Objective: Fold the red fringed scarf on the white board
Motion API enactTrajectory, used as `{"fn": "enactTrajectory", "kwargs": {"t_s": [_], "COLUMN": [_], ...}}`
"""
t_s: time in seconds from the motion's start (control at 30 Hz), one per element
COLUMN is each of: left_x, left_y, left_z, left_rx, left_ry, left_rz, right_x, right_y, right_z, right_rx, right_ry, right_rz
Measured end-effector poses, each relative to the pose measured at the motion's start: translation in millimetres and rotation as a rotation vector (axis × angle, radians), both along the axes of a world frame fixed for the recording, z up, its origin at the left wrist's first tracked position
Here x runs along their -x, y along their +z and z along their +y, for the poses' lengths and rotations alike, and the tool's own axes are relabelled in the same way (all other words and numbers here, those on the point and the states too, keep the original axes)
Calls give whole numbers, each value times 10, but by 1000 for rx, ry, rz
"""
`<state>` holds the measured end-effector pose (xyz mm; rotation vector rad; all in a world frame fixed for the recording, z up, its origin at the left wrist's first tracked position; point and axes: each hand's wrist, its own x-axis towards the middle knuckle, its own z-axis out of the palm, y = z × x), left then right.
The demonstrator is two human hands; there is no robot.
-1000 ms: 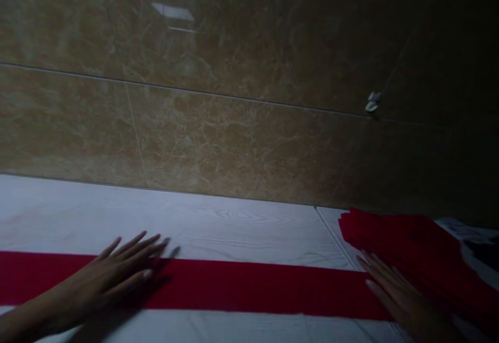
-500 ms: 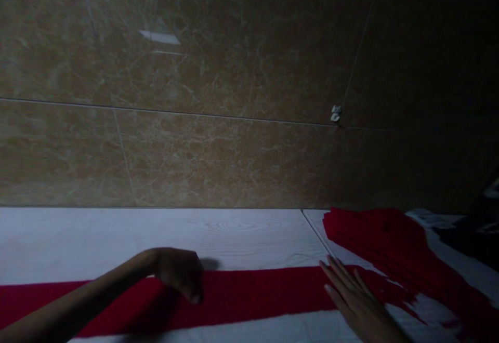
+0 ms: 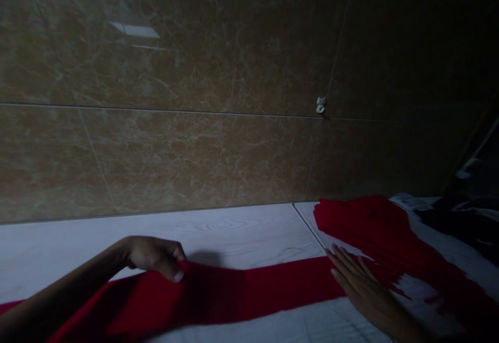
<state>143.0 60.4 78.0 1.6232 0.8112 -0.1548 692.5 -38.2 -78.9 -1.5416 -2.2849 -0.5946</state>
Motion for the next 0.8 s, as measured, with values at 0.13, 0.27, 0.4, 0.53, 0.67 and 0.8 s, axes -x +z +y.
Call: {"fn": "enactTrajectory", "kwargs": {"t_s": [0.13, 0.27, 0.4, 0.53, 0.67, 0.8], "left_x": [-530, -1272, -1997, -2536, -2819, -2851], "left_y": [109, 178, 67, -197, -338, -202], "left_z": [69, 143, 204, 224, 210, 189], "left_rx": [22, 55, 90, 147, -129, -741], "left_ry": [27, 58, 13, -37, -187, -251], "left_rz": [-144, -189, -209, -255, -131, 162], "right_x": [39, 165, 236, 279, 284, 246], "right_y": [13, 113, 208, 278, 296, 236], "right_z": [-9, -49, -90, -118, -135, -120], "right_rx": [54, 147, 191, 234, 231, 184], "right_ry": [-66, -134, -156, -185, -192, -159], "right_rz": [38, 111, 166, 153, 109, 91]}}
